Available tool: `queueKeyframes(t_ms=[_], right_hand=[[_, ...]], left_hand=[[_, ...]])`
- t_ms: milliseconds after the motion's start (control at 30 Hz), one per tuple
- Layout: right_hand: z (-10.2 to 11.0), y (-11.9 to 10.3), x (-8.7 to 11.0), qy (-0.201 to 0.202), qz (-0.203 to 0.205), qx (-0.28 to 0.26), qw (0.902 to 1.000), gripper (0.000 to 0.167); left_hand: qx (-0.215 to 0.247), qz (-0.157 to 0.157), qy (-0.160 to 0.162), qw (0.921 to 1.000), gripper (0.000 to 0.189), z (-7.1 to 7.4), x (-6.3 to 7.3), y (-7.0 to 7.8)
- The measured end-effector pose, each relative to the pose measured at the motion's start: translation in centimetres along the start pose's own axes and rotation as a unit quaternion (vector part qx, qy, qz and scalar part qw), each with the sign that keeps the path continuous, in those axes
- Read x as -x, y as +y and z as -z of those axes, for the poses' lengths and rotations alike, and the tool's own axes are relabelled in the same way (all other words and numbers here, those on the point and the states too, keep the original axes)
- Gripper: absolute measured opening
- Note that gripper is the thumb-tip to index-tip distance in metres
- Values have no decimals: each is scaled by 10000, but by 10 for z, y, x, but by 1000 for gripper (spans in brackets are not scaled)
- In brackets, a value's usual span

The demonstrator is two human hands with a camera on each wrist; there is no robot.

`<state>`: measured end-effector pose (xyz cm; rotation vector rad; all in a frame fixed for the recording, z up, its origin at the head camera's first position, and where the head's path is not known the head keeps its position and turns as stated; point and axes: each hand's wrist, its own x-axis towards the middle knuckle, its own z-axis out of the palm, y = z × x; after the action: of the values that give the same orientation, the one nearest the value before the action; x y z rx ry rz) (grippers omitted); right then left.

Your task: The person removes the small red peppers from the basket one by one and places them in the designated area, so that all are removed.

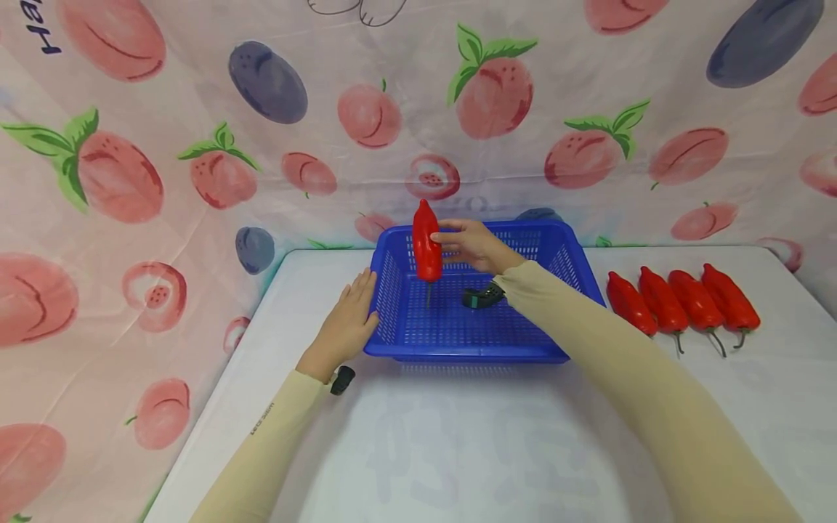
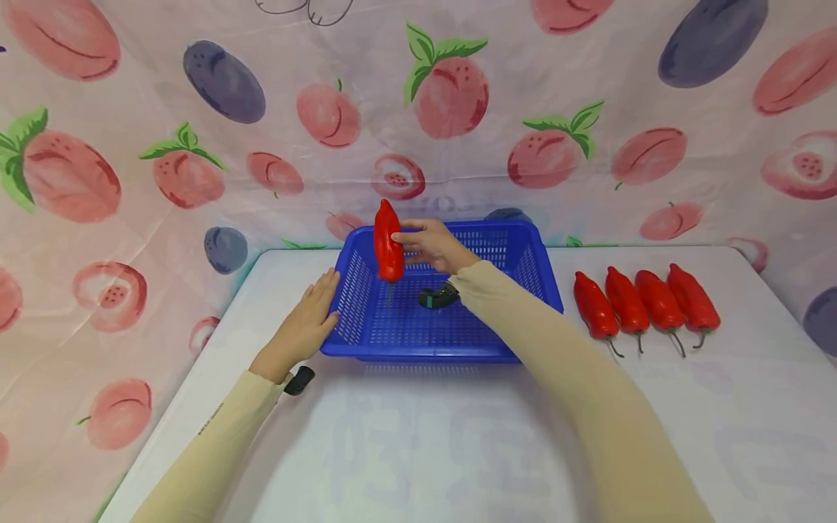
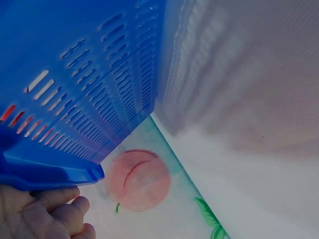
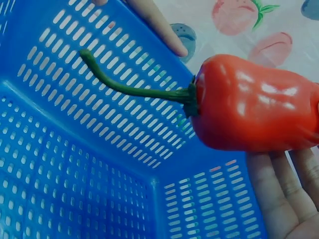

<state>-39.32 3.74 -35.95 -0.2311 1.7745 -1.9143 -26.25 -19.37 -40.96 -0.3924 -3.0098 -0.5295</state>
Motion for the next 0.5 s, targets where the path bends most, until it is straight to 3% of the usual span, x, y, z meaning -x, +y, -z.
queueKeyframes(t_ms=[500], right_hand=[[21, -18, 23, -22, 342, 218, 9992, 53]], left_hand=[[10, -82, 49, 10000, 67, -1, 0, -1]])
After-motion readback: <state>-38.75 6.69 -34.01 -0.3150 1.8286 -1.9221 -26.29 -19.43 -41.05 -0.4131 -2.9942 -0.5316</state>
